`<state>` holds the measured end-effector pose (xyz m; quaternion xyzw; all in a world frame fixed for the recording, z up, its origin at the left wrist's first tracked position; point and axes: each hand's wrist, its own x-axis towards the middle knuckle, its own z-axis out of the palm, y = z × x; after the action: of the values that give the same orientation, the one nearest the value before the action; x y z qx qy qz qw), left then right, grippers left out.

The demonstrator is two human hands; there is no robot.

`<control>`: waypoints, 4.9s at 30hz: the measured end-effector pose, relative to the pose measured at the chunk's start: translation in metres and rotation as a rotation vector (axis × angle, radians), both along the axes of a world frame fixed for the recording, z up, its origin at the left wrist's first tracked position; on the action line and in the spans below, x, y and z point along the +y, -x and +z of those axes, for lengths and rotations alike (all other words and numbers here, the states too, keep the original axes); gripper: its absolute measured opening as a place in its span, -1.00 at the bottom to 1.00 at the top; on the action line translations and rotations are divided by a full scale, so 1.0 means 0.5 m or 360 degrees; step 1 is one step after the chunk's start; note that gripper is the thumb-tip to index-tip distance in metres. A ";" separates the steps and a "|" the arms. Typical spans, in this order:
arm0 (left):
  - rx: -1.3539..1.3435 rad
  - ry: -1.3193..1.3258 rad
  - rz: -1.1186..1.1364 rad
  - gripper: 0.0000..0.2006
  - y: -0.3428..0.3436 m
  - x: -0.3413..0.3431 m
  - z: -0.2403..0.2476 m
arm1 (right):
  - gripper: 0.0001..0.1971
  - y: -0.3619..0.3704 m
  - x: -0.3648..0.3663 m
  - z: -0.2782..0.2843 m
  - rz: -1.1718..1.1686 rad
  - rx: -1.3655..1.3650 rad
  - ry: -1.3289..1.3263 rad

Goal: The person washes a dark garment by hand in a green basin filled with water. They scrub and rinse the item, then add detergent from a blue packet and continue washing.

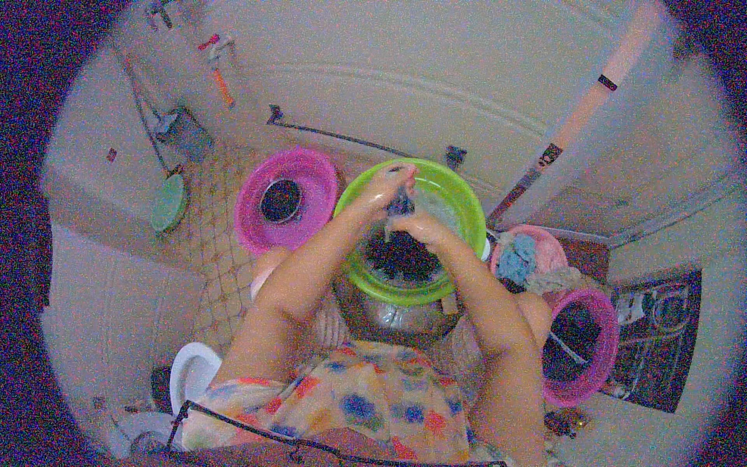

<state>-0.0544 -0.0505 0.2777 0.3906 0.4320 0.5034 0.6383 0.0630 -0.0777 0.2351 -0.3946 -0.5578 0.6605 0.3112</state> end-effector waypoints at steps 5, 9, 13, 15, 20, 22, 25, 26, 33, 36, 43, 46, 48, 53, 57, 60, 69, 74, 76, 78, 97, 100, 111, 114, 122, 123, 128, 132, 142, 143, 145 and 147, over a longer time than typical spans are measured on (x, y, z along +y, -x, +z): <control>0.0089 0.0011 0.0195 -0.67 -0.001 -0.002 -0.019 | -0.47 0.025 -0.031 0.061 -0.0003 -0.0640 -0.0427; 0.0156 0.0005 0.0208 -0.64 0.000 -0.003 -0.032 | -0.54 0.034 -0.039 0.067 -0.0013 -0.1167 -0.0542; 0.0011 0.0053 0.0160 -0.63 0.008 0.003 -0.047 | -0.51 0.035 -0.036 0.053 0.0069 -0.1382 -0.0681; -0.0050 0.0048 0.0142 -0.65 0.014 0.000 -0.049 | -0.52 0.034 -0.047 0.092 0.0052 -0.1291 -0.0620; 0.0037 -0.0204 0.0037 -0.65 -0.001 -0.004 -0.014 | -0.62 -0.012 0.018 0.014 -0.0377 -0.0446 -0.0578; 0.0261 -0.0229 -0.0173 -0.29 0.013 0.004 -0.044 | -0.66 -0.028 0.052 -0.006 -0.0548 -0.0163 -0.0336; 0.0482 -0.0380 -0.0486 -0.13 0.008 -0.027 -0.060 | -0.76 -0.048 0.054 0.035 -0.0607 0.0330 -0.0082; 0.0625 -0.0388 -0.0531 -0.13 -0.001 -0.040 -0.048 | -0.75 -0.055 0.051 0.045 -0.0647 0.0383 -0.0077; 0.1096 -0.0441 -0.0131 -0.38 -0.033 -0.054 -0.049 | -0.40 -0.031 0.038 0.045 -0.0604 -0.0006 -0.0563; 0.0915 -0.0508 -0.0139 -0.60 -0.025 -0.034 -0.056 | -0.28 -0.048 0.076 0.014 -0.0353 -0.0237 -0.0724; 0.0211 -0.0380 0.0069 -0.71 -0.008 -0.018 0.023 | -0.42 -0.056 0.074 0.079 -0.0372 0.0453 -0.0046; -0.0073 -0.0333 0.0021 -0.88 0.006 -0.012 0.047 | -0.49 -0.051 0.094 0.043 -0.0166 0.0528 0.0134; -0.0226 -0.0204 0.0025 -0.87 0.010 -0.011 0.055 | -0.50 -0.040 0.097 0.035 -0.0143 0.0573 0.0252; -0.0363 -0.0039 0.0069 -0.83 0.012 0.016 0.033 | -0.49 -0.019 0.082 -0.021 -0.0094 0.0902 0.0535; -0.0157 -0.0038 0.0255 -0.85 -0.003 0.001 0.057 | -0.49 -0.028 0.055 0.023 0.0329 0.0487 0.0510; 0.0097 -0.0034 0.0246 -0.82 -0.003 0.003 0.051 | -0.49 -0.013 0.051 0.039 0.0395 0.0168 0.0320; 0.0514 -0.0320 0.0414 -0.77 0.001 0.038 -0.028 | -0.54 0.033 0.043 0.014 0.0129 -0.0517 -0.0240; 0.1102 -0.0502 0.0344 -0.59 -0.006 0.026 -0.021 | -0.60 0.046 0.046 -0.048 -0.0069 -0.0755 -0.0864; 0.1171 -0.0605 0.0411 -0.58 -0.003 0.025 -0.041 | -0.60 0.051 0.027 -0.025 -0.0085 -0.0863 -0.0799; 0.1106 -0.0664 0.0470 -0.56 -0.001 0.031 -0.063 | -0.59 0.051 0.007 0.021 -0.0094 -0.0984 -0.0705; 0.0204 -0.0030 -0.0058 -0.51 0.020 -0.004 -0.047 | -0.38 0.033 0.030 0.044 -0.0695 -0.0982 -0.1466; 0.0159 -0.0063 -0.0081 -0.57 0.025 -0.003 -0.029 | -0.26 0.004 0.029 0.086 -0.0424 -0.0865 -0.1253; -0.0046 0.0079 0.0111 -0.84 0.028 -0.008 0.061 | -0.43 -0.062 0.087 0.020 -0.0098 0.0445 0.0248; -0.0248 0.0283 0.0058 -0.83 0.030 -0.022 0.088 | -0.41 -0.036 0.065 0.024 -0.0085 0.0662 0.0731; 0.0166 -0.0209 0.0371 -0.80 0.013 0.016 0.007 | -0.52 -0.010 0.040 0.007 0.0183 0.0666 0.0652; 0.0213 -0.0168 0.0345 -0.78 0.015 0.017 0.005 | -0.52 -0.009 0.037 0.033 0.0271 0.0532 0.0531; 0.0564 -0.0208 0.0321 -0.79 0.019 0.024 -0.006 | -0.54 0.003 0.039 0.044 0.0366 0.0235 0.0451; 0.0719 -0.0304 0.0405 -0.75 0.008 0.022 -0.003 | -0.57 0.011 0.049 0.022 0.0334 0.0012 0.0276; 0.0816 -0.0385 0.0538 -0.66 0.005 0.027 -0.032 | -0.56 0.049 0.013 0.052 -0.0028 -0.0444 -0.0638; 0.0819 -0.0432 0.0544 -0.65 0.002 0.031 -0.039 | -0.56 0.049 0.017 0.036 -0.0083 -0.0520 -0.0655; 0.0831 -0.0522 0.0567 -0.62 0.002 0.036 -0.054 | -0.56 0.053 0.031 -0.012 -0.0182 -0.0666 -0.0685; 0.0737 -0.0421 0.0550 -0.60 0.002 0.032 -0.040 | -0.52 0.060 0.031 0.002 -0.0299 -0.0805 -0.0703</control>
<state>-0.0553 -0.0343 0.2574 0.4952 0.5567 0.5537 0.3717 0.0328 -0.0623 0.2360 -0.5184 -0.7081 0.3736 0.3004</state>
